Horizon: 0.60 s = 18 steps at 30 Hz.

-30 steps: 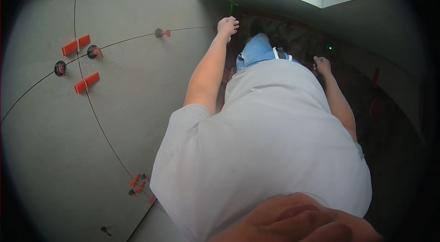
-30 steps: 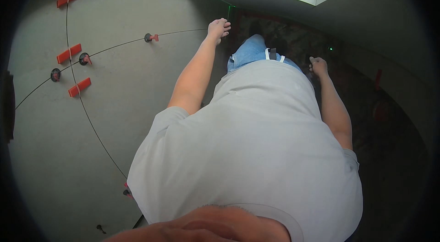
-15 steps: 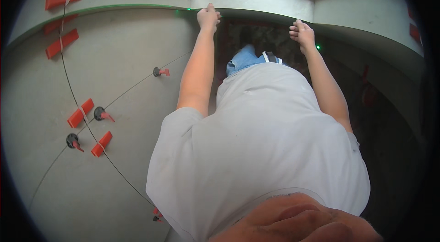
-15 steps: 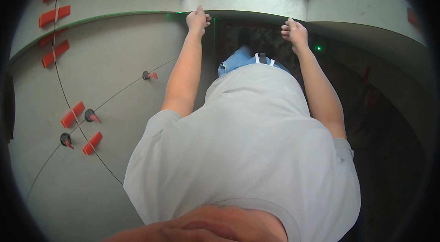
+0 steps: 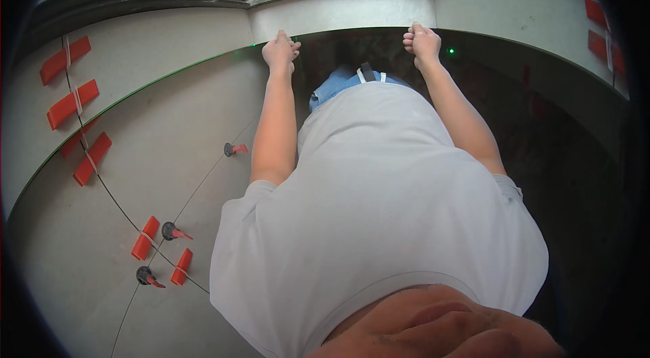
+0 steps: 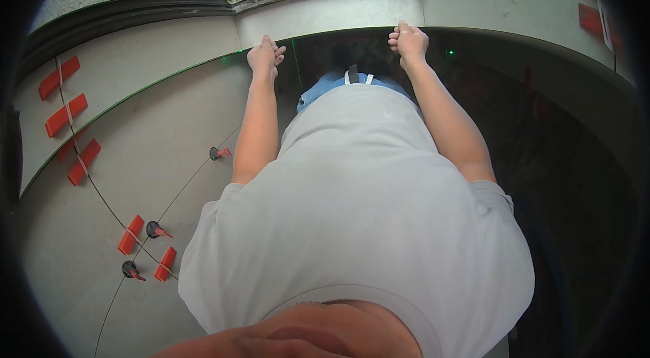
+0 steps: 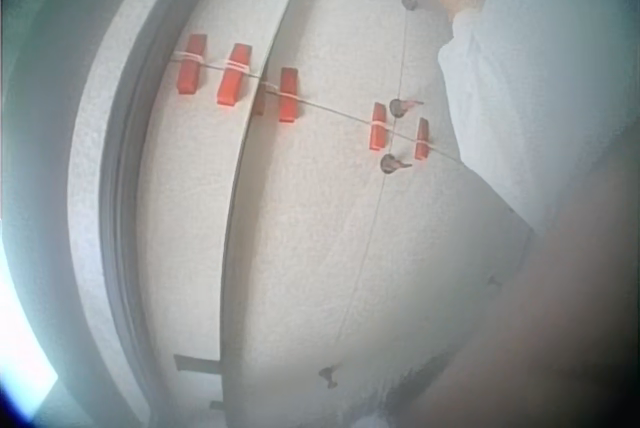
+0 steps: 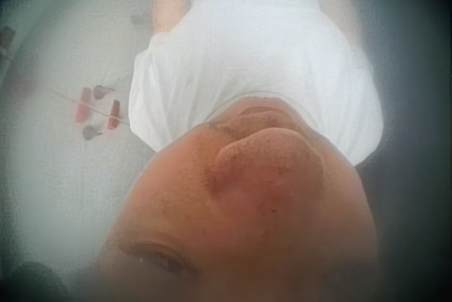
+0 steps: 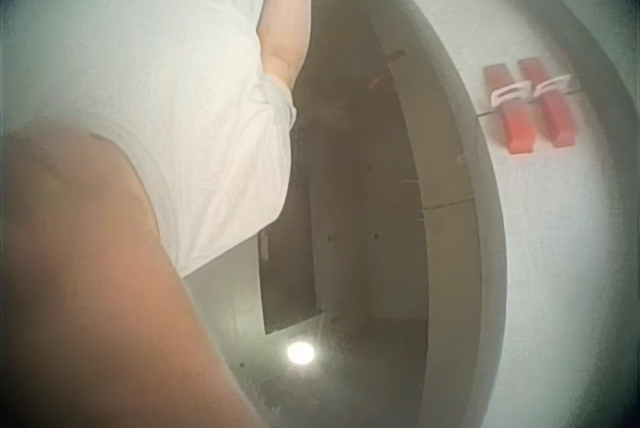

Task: Measure and cut a piece of tile using an angle grinder.

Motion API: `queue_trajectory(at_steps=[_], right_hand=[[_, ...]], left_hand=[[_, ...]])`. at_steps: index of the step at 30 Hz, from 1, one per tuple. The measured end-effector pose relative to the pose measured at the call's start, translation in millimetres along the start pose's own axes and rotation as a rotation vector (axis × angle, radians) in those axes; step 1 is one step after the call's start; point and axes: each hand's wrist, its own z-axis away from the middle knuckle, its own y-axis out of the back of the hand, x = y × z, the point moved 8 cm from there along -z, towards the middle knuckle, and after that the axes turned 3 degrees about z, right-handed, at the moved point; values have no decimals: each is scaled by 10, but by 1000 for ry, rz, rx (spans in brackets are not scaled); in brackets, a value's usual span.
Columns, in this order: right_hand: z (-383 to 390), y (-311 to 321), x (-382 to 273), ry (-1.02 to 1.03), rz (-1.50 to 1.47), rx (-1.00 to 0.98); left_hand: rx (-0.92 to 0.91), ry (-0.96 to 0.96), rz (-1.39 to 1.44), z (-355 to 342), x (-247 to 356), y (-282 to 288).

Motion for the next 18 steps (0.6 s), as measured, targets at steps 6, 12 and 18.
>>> queue_trajectory(at_steps=[6, 12, 18], right_hand=[[153, -39, -64, 67, -232, 38], [150, -163, -21, 6, -470, -22], [36, -140, 35, -34, -447, -118]], left_hand=[[76, -104, 100, 81, 7, 5], [58, -50, 389, 150, -95, -167], [74, 35, 419, 135, -83, -159]])
